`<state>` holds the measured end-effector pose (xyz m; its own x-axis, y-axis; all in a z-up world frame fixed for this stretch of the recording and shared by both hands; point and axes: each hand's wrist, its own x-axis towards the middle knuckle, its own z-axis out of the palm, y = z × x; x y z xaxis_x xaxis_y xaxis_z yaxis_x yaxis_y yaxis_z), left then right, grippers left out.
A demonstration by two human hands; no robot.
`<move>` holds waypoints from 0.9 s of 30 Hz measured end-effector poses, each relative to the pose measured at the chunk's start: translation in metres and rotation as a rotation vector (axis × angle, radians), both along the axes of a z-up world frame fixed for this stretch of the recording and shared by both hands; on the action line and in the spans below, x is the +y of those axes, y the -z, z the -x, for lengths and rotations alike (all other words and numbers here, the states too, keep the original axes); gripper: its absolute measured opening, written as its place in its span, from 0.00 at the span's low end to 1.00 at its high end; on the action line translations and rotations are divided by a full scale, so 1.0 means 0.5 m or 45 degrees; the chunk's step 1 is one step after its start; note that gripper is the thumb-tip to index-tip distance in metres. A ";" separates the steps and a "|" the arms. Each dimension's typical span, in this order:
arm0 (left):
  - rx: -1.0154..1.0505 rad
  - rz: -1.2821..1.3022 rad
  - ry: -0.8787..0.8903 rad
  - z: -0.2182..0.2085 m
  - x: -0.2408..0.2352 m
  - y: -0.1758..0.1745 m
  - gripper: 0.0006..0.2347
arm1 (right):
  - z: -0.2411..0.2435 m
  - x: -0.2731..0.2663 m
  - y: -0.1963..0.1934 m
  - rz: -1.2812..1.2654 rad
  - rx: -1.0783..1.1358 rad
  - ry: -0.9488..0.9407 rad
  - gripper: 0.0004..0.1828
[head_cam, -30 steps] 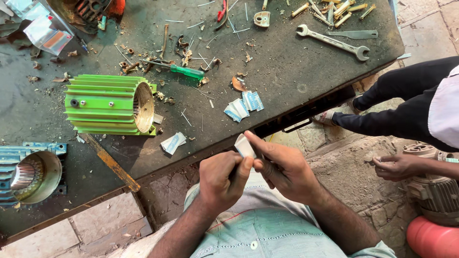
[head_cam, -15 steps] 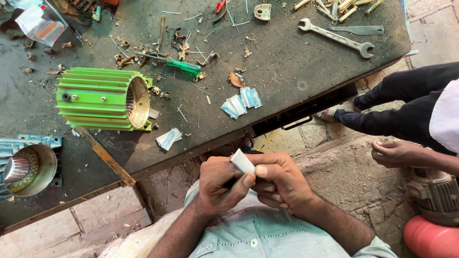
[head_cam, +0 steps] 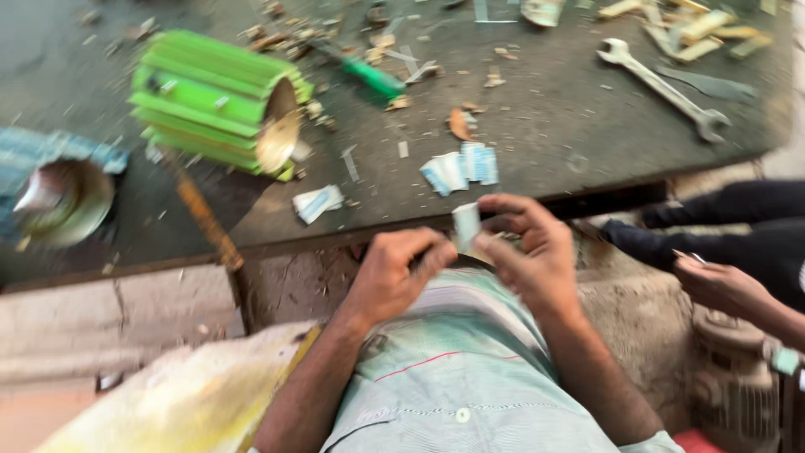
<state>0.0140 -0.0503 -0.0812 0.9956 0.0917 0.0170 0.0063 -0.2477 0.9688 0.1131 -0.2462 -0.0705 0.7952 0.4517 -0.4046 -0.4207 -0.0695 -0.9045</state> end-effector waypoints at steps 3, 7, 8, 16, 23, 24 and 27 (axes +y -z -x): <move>-0.115 -0.279 -0.497 0.023 0.035 0.010 0.07 | -0.056 0.016 0.023 0.010 -0.088 -0.047 0.27; 0.083 -0.980 -0.819 0.051 0.115 0.024 0.12 | -0.103 0.027 0.042 0.125 -0.242 -0.072 0.24; 0.054 -1.153 -0.836 0.057 0.132 0.026 0.17 | -0.107 0.025 0.041 0.122 -0.245 -0.072 0.23; 0.160 -1.015 -0.656 0.065 0.177 0.044 0.15 | -0.075 0.019 0.040 -0.010 -0.219 -0.066 0.20; -0.043 -1.117 -0.643 0.073 0.187 0.019 0.14 | -0.035 0.021 0.028 0.053 -0.173 -0.003 0.21; 0.078 -0.799 -0.676 0.073 0.187 0.015 0.13 | -0.032 0.022 0.025 0.060 -0.168 -0.008 0.22; 0.264 -0.048 -0.663 0.071 0.180 0.001 0.10 | -0.025 0.029 0.019 0.111 -0.202 -0.139 0.26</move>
